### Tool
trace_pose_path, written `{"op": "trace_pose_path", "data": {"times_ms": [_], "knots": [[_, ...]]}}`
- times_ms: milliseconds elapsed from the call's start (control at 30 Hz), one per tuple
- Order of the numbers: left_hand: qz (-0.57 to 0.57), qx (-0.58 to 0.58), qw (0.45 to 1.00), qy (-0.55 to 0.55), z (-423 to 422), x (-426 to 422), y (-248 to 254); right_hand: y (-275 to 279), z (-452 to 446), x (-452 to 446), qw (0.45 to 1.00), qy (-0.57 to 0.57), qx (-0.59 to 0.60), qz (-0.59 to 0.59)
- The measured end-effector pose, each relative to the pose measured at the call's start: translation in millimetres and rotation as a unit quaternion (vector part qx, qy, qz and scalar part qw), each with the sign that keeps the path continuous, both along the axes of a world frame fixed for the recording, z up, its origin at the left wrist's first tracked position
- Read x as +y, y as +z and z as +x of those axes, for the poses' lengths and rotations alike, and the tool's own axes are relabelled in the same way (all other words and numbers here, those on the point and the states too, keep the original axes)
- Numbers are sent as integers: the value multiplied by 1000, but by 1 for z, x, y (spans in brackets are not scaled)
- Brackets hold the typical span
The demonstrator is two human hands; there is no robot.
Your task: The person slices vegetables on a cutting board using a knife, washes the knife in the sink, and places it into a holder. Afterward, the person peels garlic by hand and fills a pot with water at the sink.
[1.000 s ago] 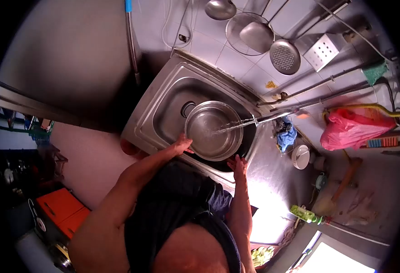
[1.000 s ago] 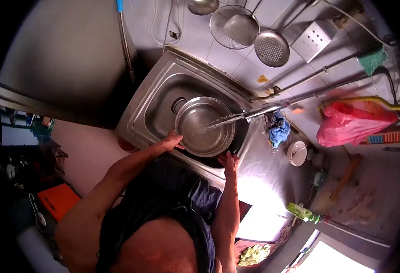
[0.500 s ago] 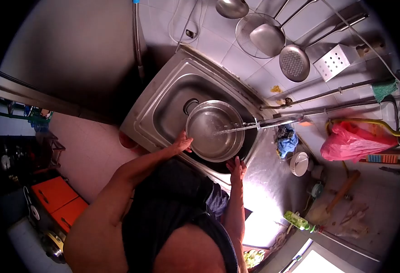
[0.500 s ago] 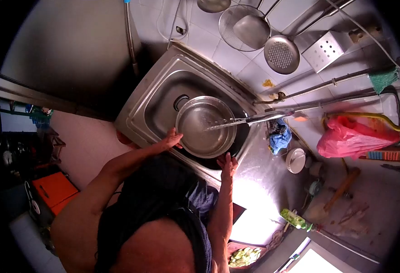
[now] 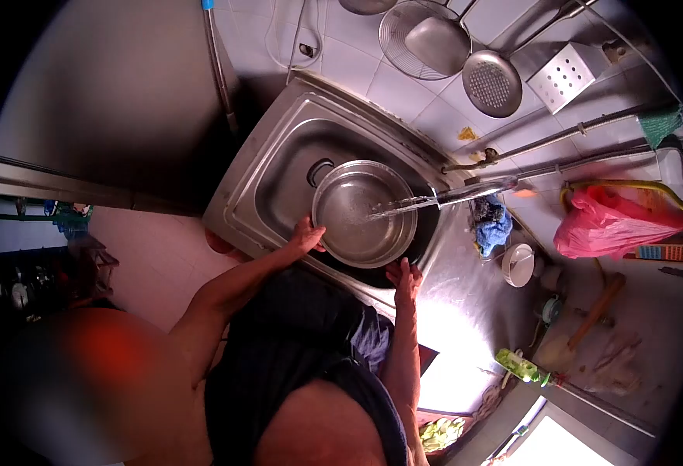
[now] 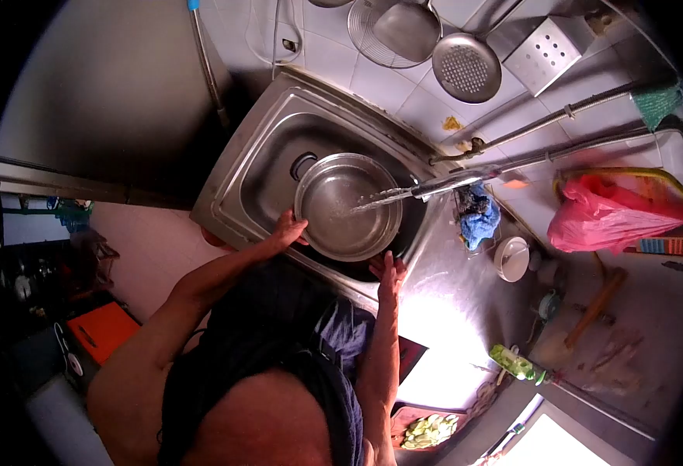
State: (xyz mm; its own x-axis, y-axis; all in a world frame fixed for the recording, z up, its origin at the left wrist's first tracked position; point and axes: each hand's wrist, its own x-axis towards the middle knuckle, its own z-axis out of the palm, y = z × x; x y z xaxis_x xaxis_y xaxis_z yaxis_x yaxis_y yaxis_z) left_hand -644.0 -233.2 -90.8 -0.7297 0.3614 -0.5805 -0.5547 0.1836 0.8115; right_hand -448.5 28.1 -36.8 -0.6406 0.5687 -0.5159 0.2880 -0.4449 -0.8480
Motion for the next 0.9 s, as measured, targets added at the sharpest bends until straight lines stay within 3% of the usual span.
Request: {"op": "trace_pose_path", "data": {"times_ms": [400,633,900], "knots": [[50,-32,998,-8,-3,2,3,-16,1,3,999,-36,1,-11],[46,-71,996,-21,-10,1,-3,-24,4,4,999,0,40,4],[41,-72,996,-13,-7,0,-19,-22,-2,-1,999,-23,-27,20]]}}
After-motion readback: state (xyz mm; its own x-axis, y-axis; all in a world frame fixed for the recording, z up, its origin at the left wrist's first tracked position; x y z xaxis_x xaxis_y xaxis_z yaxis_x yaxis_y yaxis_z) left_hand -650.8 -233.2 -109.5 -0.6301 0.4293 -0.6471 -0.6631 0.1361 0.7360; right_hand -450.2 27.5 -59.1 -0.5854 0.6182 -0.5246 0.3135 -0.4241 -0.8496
